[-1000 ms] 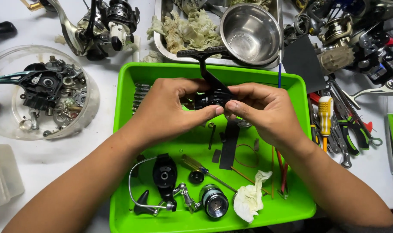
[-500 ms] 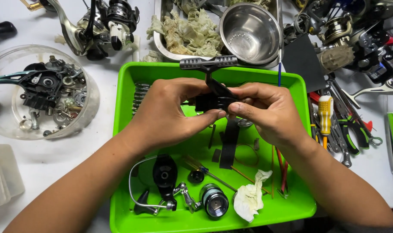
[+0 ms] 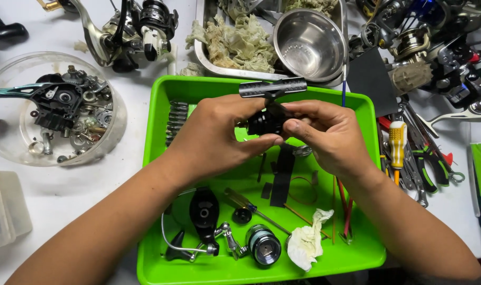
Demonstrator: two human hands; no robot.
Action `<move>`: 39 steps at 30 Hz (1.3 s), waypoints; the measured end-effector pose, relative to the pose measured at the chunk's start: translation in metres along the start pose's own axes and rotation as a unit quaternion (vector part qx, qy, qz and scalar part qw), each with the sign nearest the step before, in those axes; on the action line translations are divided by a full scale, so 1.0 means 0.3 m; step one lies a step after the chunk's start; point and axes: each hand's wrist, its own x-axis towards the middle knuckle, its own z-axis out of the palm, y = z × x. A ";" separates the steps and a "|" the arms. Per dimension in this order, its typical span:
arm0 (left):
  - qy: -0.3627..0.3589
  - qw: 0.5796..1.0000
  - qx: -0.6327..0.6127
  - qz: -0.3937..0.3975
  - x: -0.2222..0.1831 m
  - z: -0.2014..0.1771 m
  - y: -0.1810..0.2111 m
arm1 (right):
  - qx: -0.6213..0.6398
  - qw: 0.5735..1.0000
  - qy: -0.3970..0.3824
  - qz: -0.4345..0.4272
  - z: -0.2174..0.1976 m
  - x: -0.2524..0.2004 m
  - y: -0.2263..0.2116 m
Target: Attaching the spool and drag components to a fishing reel and securing them with a screwdriver.
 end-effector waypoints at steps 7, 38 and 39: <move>-0.013 1.000 0.002 0.005 -0.003 0.004 0.004 | -0.014 1.000 -0.005 -0.017 0.017 -0.005 -0.019; -0.045 0.987 -0.057 -0.141 0.029 -0.035 0.047 | -0.098 0.994 -0.020 -0.048 0.046 -0.026 -0.071; -0.059 0.978 -0.079 -0.182 0.032 -0.039 0.055 | -0.084 0.995 -0.021 -0.040 0.045 -0.022 -0.065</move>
